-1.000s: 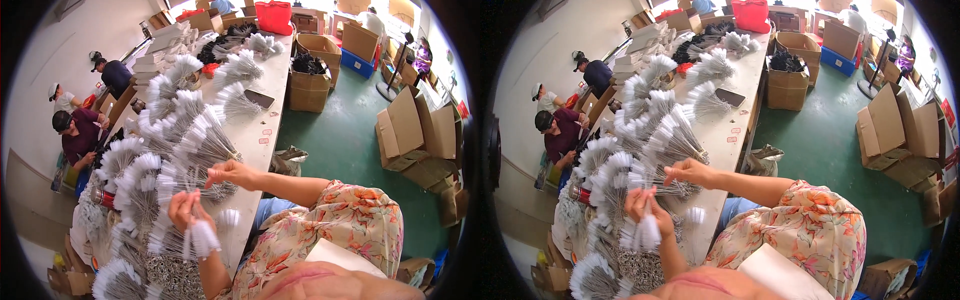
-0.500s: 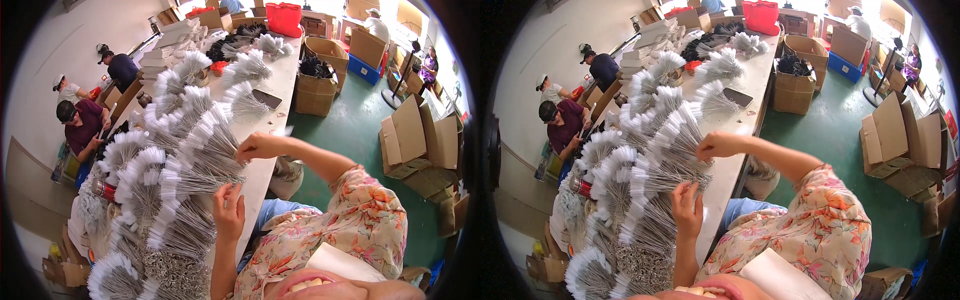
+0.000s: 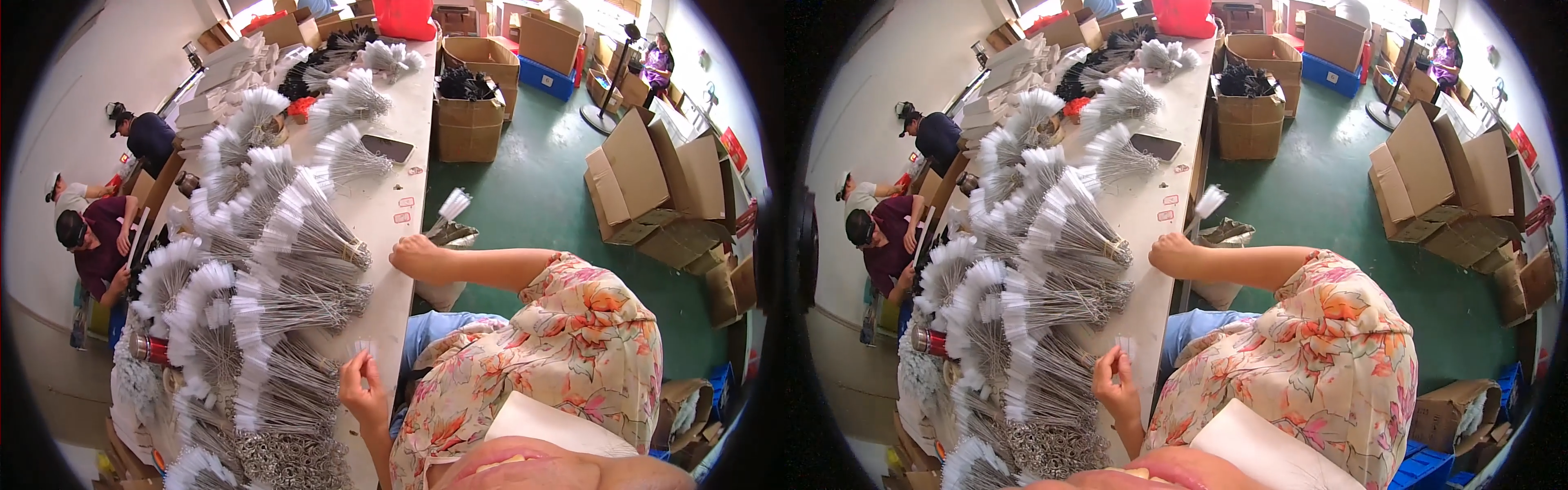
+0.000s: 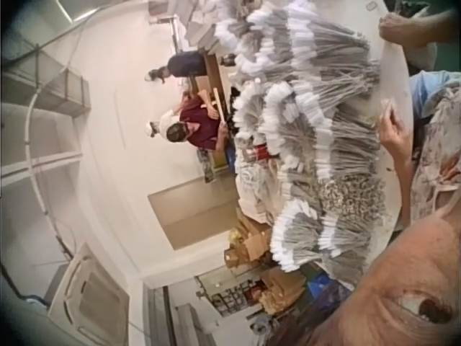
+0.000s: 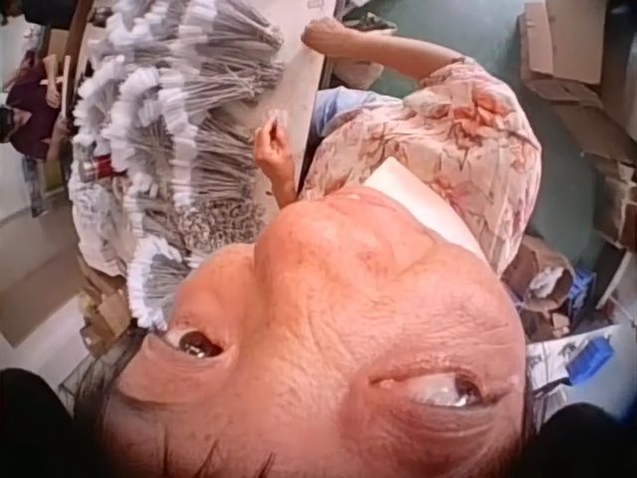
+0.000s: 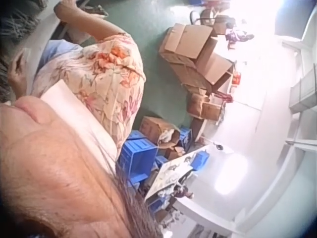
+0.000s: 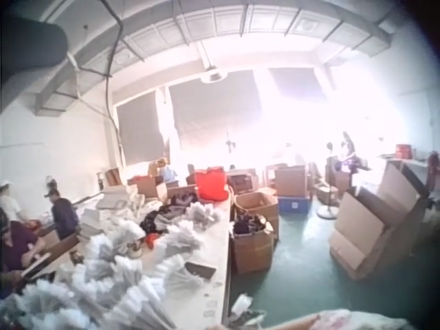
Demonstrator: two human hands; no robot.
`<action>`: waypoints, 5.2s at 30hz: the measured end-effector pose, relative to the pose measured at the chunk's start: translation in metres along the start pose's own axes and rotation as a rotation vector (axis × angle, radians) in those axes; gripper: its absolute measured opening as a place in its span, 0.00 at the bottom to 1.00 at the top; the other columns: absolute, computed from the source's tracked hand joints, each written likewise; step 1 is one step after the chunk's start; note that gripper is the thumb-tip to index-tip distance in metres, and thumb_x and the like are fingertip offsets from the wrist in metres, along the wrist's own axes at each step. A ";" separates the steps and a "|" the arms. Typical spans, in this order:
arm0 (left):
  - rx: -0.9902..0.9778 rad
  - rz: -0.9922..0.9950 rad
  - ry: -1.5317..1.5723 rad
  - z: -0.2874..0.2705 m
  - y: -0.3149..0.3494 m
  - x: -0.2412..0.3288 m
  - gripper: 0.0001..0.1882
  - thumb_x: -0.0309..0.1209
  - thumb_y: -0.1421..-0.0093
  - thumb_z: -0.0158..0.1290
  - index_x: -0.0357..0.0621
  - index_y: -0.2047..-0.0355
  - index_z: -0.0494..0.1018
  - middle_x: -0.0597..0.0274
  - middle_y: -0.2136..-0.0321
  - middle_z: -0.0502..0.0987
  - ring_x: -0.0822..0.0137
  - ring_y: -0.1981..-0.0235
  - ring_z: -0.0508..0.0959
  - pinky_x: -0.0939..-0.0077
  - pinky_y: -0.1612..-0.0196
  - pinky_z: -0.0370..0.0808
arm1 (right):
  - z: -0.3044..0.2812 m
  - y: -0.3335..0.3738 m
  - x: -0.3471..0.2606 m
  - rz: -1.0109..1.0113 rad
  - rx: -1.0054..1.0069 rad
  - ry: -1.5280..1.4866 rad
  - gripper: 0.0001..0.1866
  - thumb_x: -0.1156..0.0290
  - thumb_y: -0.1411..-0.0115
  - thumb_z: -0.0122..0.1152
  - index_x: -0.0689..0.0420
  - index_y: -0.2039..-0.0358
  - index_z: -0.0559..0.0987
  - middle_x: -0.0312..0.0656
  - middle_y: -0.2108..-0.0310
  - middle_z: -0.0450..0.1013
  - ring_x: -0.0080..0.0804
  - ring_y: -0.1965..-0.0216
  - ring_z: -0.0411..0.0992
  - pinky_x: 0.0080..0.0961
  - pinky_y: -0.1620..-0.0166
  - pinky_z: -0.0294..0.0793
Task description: Assembling white brush heads onto metal rings at a workshop table.
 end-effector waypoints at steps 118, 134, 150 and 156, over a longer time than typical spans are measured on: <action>0.568 -0.184 -0.071 -0.161 0.052 0.069 0.17 0.13 0.52 0.50 0.30 0.59 0.71 0.48 0.65 0.76 0.62 0.69 0.80 0.78 0.67 0.77 | -0.166 -0.040 -0.217 -0.607 -0.698 -1.801 0.07 0.70 0.43 0.56 0.60 0.68 0.78 0.33 0.76 0.72 0.16 0.79 0.66 0.13 0.79 0.64; 0.596 -0.109 -0.177 -0.171 0.050 0.070 0.18 0.14 0.53 0.53 0.32 0.59 0.72 0.52 0.65 0.76 0.67 0.68 0.79 0.79 0.65 0.78 | -0.172 -0.035 -0.246 -0.647 -0.713 -1.808 0.10 0.65 0.45 0.60 0.59 0.68 0.79 0.31 0.81 0.71 0.13 0.83 0.64 0.11 0.81 0.60; 0.375 -0.186 -0.367 -0.206 0.056 0.099 0.08 0.25 0.47 0.54 0.42 0.65 0.75 0.62 0.75 0.73 0.72 0.76 0.71 0.82 0.73 0.68 | -0.185 -0.031 -0.258 -0.855 -0.608 -1.664 0.06 0.72 0.46 0.60 0.61 0.69 0.77 0.32 0.79 0.71 0.14 0.80 0.65 0.13 0.77 0.66; 0.628 -0.621 0.460 -0.202 0.100 0.102 0.05 0.27 0.42 0.50 0.42 0.65 0.72 0.67 0.81 0.68 0.75 0.79 0.69 0.82 0.75 0.65 | -0.186 -0.016 -0.281 -0.883 -0.895 -1.700 0.07 0.71 0.45 0.60 0.61 0.68 0.77 0.31 0.79 0.70 0.13 0.81 0.64 0.12 0.78 0.63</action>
Point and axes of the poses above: each hand's wrist, its own y-axis away from the middle knuckle, its own z-axis out of the palm, x = y × z, the point moved 1 cm from there along -y, towards the middle knuckle
